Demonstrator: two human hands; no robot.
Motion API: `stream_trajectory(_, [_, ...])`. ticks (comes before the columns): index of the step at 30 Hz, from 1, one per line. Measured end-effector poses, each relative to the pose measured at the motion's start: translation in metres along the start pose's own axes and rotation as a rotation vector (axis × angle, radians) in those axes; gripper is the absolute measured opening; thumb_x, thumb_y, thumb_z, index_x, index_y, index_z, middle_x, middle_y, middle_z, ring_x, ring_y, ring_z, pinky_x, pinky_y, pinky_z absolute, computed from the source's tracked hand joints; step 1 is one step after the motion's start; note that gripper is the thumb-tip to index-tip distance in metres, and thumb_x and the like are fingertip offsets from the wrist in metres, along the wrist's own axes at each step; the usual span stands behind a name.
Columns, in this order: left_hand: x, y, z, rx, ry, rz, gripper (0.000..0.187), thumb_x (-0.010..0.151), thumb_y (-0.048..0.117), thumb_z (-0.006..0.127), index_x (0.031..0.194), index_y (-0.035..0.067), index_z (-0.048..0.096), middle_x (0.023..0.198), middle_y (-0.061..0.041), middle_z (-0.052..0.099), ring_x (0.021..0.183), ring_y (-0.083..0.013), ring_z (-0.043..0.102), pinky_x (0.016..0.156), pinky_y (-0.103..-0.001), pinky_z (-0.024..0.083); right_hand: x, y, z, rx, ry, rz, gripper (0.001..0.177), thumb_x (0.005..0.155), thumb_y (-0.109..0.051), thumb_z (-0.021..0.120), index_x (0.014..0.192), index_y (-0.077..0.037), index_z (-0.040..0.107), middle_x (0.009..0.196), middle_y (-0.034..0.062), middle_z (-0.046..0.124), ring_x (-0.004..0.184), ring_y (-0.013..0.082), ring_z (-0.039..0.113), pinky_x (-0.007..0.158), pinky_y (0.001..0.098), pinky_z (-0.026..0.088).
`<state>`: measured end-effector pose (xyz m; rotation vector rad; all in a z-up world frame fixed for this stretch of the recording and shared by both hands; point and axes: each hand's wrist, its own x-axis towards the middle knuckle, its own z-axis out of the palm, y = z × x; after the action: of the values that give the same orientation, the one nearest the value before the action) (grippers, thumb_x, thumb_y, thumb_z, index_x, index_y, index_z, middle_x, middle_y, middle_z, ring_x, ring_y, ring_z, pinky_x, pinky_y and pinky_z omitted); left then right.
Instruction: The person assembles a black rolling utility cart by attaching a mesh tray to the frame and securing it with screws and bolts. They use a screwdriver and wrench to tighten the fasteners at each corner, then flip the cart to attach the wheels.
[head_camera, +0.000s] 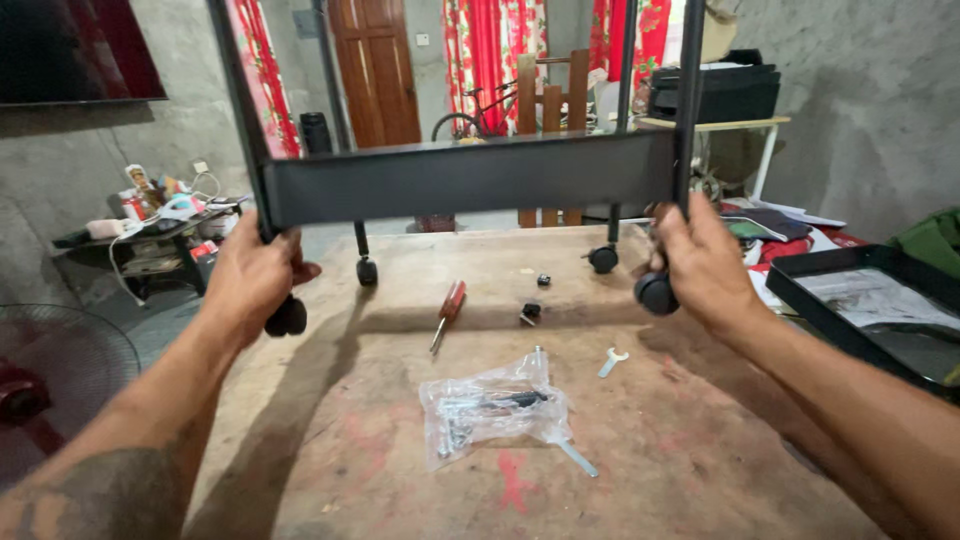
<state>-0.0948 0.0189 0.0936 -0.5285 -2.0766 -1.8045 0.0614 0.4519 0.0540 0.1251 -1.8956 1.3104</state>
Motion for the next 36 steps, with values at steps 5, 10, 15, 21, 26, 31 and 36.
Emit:
stream_trajectory(5, [0.024,0.035,-0.004,0.078,-0.057,-0.065,0.012,0.100,0.007,0.056,0.111,0.001,0.054,0.079,-0.009,0.055,0.066,-0.0219,0.062,0.064,-0.038,0.061,0.033,-0.019,-0.005,0.062,0.009,-0.068,0.025,0.111,-0.029,0.045,0.105,-0.005,0.051,0.079,0.0015,0.048,0.061,0.0114,0.050,0.061,0.0356,0.058])
stream_trajectory(10, [0.044,0.079,-0.014,0.071,-0.136,-0.132,0.014,0.101,0.011,0.057,0.105,-0.002,0.060,0.083,-0.010,0.061,0.071,-0.0210,0.064,0.070,-0.040,0.060,0.060,-0.041,-0.019,0.148,-0.056,0.031,0.026,0.111,-0.029,0.049,0.101,-0.005,0.053,0.078,-0.0014,0.047,0.061,0.0095,0.049,0.063,0.0372,0.059])
stream_trajectory(15, [0.064,0.153,-0.045,0.338,-0.252,-0.147,0.028,0.107,0.025,0.051,0.101,0.000,0.061,0.080,-0.009,0.070,0.073,-0.0182,0.072,0.087,-0.039,0.054,0.104,-0.090,-0.046,0.166,-0.070,0.210,0.025,0.110,-0.028,0.051,0.099,-0.006,0.054,0.072,-0.0033,0.047,0.056,0.0077,0.049,0.070,0.0437,0.064])
stream_trajectory(21, [0.069,0.213,-0.067,0.205,-0.331,-0.041,0.014,0.108,0.023,0.057,0.104,0.010,0.061,0.076,0.004,0.060,0.060,-0.0075,0.059,0.089,-0.044,0.057,0.150,-0.145,-0.073,0.096,-0.147,0.370,0.027,0.111,-0.028,0.051,0.113,-0.001,0.056,0.072,-0.0083,0.050,0.059,0.0008,0.053,0.078,0.0368,0.064])
stream_trajectory(26, [0.044,0.197,-0.080,0.271,-0.298,-0.134,0.021,0.109,0.021,0.054,0.102,0.002,0.058,0.075,0.001,0.054,0.055,-0.0080,0.052,0.088,-0.044,0.057,0.133,-0.141,-0.074,0.183,-0.218,0.526,0.036,0.110,-0.026,0.052,0.117,0.009,0.056,0.069,-0.0082,0.049,0.055,0.0025,0.052,0.077,0.0371,0.064])
stream_trajectory(31, [0.035,0.184,-0.091,0.151,-0.379,-0.292,0.029,0.111,0.024,0.051,0.103,-0.003,0.058,0.077,0.001,0.054,0.055,-0.0046,0.050,0.089,-0.043,0.056,0.118,-0.146,-0.081,0.232,-0.300,0.583,0.035,0.104,-0.021,0.048,0.112,0.012,0.056,0.064,-0.0083,0.044,0.048,0.0011,0.046,0.079,0.0404,0.061])
stream_trajectory(36, [0.035,0.172,-0.097,0.166,-0.332,-0.361,0.028,0.110,0.023,0.052,0.101,-0.003,0.057,0.077,0.001,0.053,0.054,-0.0048,0.049,0.090,-0.044,0.056,0.115,-0.143,-0.084,0.338,-0.353,0.673,0.032,0.106,-0.020,0.053,0.114,0.011,0.054,0.068,-0.0110,0.040,0.051,-0.0007,0.044,0.086,0.0348,0.059])
